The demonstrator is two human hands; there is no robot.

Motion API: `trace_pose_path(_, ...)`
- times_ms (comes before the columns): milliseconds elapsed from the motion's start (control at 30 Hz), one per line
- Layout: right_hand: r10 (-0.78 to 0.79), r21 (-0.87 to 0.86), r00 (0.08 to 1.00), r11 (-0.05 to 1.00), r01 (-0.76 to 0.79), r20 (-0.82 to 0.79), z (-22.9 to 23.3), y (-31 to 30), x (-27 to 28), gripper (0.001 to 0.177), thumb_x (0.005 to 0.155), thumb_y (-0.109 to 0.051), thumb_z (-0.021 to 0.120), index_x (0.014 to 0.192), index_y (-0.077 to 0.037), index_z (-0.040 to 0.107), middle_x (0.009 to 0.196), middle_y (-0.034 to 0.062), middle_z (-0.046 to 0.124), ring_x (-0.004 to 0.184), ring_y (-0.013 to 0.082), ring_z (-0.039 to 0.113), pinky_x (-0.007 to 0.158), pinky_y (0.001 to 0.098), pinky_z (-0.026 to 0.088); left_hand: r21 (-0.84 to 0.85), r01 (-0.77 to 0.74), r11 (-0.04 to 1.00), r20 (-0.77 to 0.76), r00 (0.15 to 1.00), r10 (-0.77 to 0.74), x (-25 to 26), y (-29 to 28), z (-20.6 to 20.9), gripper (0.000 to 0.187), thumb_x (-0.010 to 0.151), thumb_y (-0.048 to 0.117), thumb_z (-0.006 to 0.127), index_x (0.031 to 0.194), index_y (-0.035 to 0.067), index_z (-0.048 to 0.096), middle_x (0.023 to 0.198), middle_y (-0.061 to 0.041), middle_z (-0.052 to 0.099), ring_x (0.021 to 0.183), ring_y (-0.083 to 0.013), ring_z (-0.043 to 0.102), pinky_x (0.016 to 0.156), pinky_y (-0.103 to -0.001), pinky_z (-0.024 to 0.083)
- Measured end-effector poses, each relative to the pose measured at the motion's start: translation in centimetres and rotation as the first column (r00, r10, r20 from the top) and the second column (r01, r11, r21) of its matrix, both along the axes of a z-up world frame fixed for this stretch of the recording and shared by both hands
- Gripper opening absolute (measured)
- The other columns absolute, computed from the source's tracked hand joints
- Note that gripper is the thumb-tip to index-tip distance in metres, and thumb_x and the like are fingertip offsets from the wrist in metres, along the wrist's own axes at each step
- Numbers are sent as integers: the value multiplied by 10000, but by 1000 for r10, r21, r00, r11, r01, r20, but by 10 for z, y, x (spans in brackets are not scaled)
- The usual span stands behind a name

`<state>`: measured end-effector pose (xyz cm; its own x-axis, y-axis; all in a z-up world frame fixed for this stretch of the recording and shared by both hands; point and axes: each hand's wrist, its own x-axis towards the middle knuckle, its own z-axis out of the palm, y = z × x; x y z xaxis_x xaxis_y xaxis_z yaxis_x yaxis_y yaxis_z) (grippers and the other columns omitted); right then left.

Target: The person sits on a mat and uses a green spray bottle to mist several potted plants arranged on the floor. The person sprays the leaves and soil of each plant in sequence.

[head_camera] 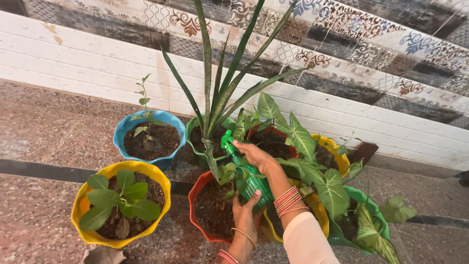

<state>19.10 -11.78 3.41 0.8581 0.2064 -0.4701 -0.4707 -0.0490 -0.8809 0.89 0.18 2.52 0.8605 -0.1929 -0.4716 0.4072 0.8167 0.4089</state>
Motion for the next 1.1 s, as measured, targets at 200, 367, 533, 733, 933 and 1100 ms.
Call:
trace_pose_path(200, -57, 59, 991, 996, 64, -118, -3, -1, 1, 577, 940, -430, 705, 1297, 17, 632, 1089, 210, 740, 927, 286, 725, 823, 414, 614, 43, 43, 998, -53, 998, -41, 3, 6, 11, 724, 768, 101, 795, 1400, 163, 448, 1220, -111, 676, 1080, -287, 696, 944, -467, 590)
trace_pose_path(367, -7, 47, 997, 999, 11, -81, -11, -11, 5, 544, 915, -423, 695, 1283, -24, 655, 1068, 177, 770, 919, 260, 748, 799, 395, 633, 11, 35, 999, -4, 999, -35, 1, 5, 6, 717, 751, 114, 806, 1388, 141, 478, 1223, -94, 680, 1090, -257, 688, 971, -476, 566)
trace_pose_path(533, -36, 17, 998, 999, 37, -46, -7, -10, 1, 606, 917, -526, 651, 1288, -47, 629, 1003, 169, 724, 841, 271, 698, 704, 420, 612, -9, 31, 999, 15, 999, -31, -1, 0, -5, 713, 754, 151, 817, 1381, 130, 478, 1234, -97, 682, 1121, -258, 677, 994, -498, 546)
trace_pose_path(733, -73, 70, 997, 995, 74, -19, -1, -9, -2, 613, 901, -536, 645, 1300, -71, 633, 1057, 91, 723, 922, 240, 703, 734, 421, 635, 31, 62, 998, -6, 998, -62, -1, -3, -12, 720, 756, 189, 815, 1392, 146, 480, 1239, -84, 684, 1135, -254, 663, 990, -507, 521)
trace_pose_path(933, -129, 94, 982, 985, 143, -141, -13, -19, -3, 453, 923, -371, 702, 1251, -65, 643, 1018, 220, 734, 854, 307, 703, 743, 453, 615, 62, 69, 996, 17, 997, -70, 0, -4, -14, 749, 751, 196, 824, 1409, 145, 470, 1268, -80, 668, 1155, -246, 654, 998, -502, 526)
trace_pose_path(1100, -166, 67, 984, 983, 171, -67, 9, -27, -20, 432, 948, -324, 698, 1221, 8, 652, 1028, 206, 753, 864, 311, 750, 796, 459, 623, 95, 89, 991, 36, 995, -93, -13, -7, 7, 862, 718, 150, 841, 1476, 178, 431, 1306, -61, 653, 1140, -244, 662, 973, -480, 556)
